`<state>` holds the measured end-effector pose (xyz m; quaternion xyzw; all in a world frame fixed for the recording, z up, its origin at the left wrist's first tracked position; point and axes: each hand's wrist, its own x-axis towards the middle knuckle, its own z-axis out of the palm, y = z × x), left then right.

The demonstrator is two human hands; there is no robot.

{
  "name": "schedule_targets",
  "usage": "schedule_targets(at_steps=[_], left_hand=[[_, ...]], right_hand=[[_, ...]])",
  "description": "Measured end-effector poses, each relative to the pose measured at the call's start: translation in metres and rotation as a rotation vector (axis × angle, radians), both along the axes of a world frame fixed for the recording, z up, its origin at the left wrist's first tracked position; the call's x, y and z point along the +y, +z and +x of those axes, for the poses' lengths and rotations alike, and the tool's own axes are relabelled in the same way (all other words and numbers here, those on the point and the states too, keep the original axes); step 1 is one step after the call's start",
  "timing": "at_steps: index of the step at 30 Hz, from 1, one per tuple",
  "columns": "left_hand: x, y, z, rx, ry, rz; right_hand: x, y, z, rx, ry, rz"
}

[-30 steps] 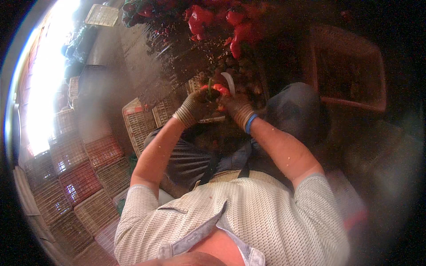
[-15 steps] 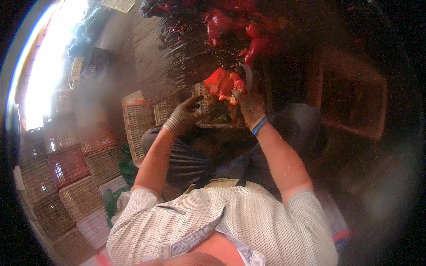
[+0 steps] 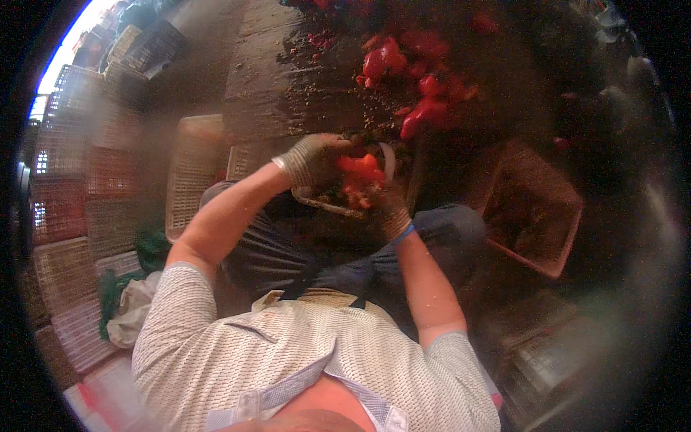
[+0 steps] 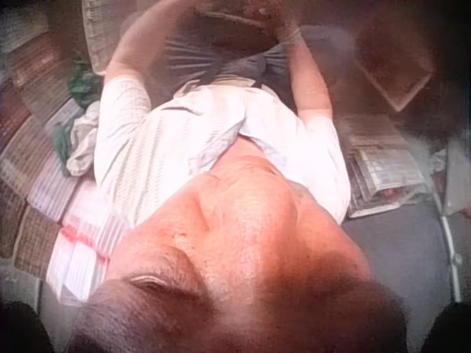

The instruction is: The person sits on the floor and uses a knife to cut the stems and cores out of red peppers, dropping the seeds into a container and setting the cleaned peppers aside.

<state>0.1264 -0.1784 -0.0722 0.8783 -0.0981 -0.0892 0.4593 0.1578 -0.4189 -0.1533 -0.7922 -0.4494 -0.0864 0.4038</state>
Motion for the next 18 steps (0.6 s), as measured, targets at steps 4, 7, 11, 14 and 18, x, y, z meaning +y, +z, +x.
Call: schedule_targets(at_steps=[4,7,11,14,18], left_hand=[[0.03,0.065,0.003,-0.065,0.163,0.624],[0.023,0.092,-0.039,-0.043,0.57,-0.156],[-0.016,0.102,-0.086,0.289,0.235,-0.741],[-0.04,0.062,-0.092,-0.255,-0.071,0.021],[-0.054,0.021,-0.092,-0.338,-0.024,0.115]], right_hand=[[-0.01,-0.015,-0.017,0.234,0.199,-0.032],[-0.016,-0.052,-0.026,0.689,0.081,0.105],[-0.021,-0.02,-0.013,0.517,0.09,-0.125],[-0.016,0.012,-0.015,0.446,0.122,0.091],[-0.001,0.029,-0.045,1.8,0.018,0.531]])
